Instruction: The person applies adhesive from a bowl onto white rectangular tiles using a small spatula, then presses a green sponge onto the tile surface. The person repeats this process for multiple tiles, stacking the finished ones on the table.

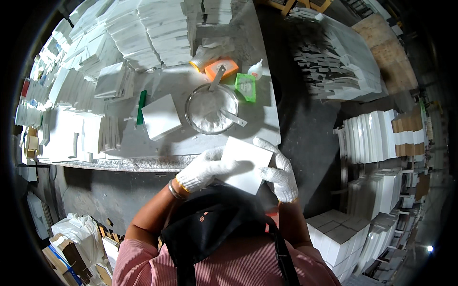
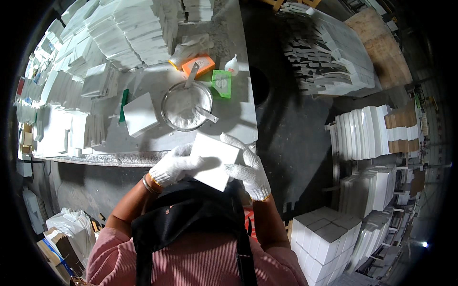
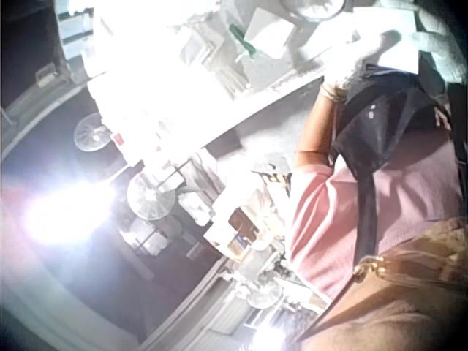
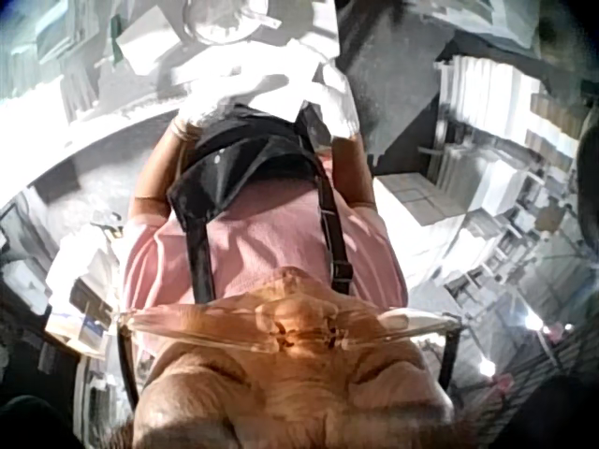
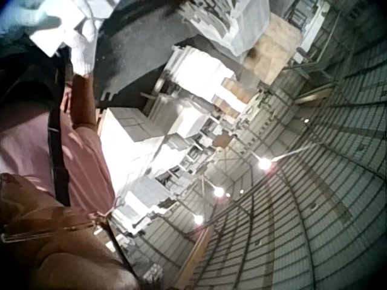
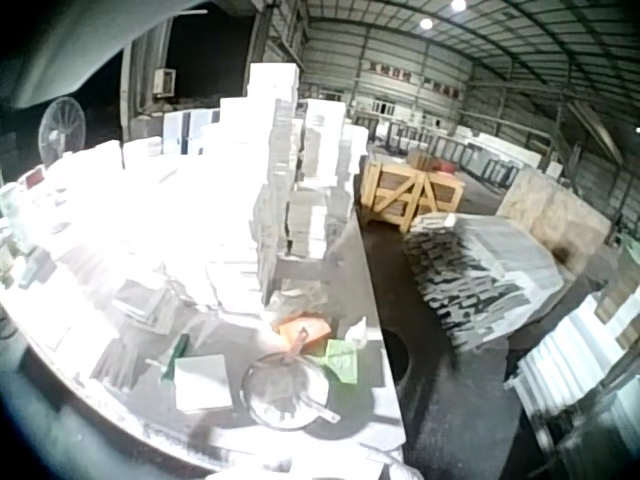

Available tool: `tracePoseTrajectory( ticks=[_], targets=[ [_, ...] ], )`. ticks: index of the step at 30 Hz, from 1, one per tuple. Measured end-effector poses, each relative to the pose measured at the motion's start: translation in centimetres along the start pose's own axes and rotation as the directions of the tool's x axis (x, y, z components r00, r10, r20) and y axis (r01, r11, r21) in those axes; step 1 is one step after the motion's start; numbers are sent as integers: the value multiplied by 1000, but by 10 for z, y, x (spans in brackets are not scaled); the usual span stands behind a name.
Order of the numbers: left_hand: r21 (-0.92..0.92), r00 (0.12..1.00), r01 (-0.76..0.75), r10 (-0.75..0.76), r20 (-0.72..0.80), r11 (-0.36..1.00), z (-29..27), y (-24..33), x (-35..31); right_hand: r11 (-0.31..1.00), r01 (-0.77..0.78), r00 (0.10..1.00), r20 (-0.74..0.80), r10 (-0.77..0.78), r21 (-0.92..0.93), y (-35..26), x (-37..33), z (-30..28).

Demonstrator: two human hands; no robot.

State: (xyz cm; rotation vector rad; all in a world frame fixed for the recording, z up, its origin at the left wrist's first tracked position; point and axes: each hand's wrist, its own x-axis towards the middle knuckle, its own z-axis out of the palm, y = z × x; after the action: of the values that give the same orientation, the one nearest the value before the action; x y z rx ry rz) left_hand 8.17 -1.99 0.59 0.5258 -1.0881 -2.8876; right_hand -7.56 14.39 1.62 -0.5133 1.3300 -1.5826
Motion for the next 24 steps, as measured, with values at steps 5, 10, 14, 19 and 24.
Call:
tracePoseTrajectory(
  ticks=[5,10,14,19,24],
  targets=[
    [20,983,58,-53,-174,998,-14,-18,2,974,68,994,-65,-84,-216,-3,23,-23],
    [56,978,-65,75,-194,996,-10,-13,-4,818,159,907,-246,-342,-552,-17,97,-42],
    [49,954,-77,88,-285,996,-17,-10,-7,364,261,837,21,-547,-894,-13,152,-16],
    [-46,951,-156,137,-276,987,-27,-11,-9,-143,270,791,303,-531,-952,12,176,-25],
    [-95,954,-159,128,-273,983,-30,-8,-6,-103,305,773,310,-553,-947,15,139,-55]
  ],
)
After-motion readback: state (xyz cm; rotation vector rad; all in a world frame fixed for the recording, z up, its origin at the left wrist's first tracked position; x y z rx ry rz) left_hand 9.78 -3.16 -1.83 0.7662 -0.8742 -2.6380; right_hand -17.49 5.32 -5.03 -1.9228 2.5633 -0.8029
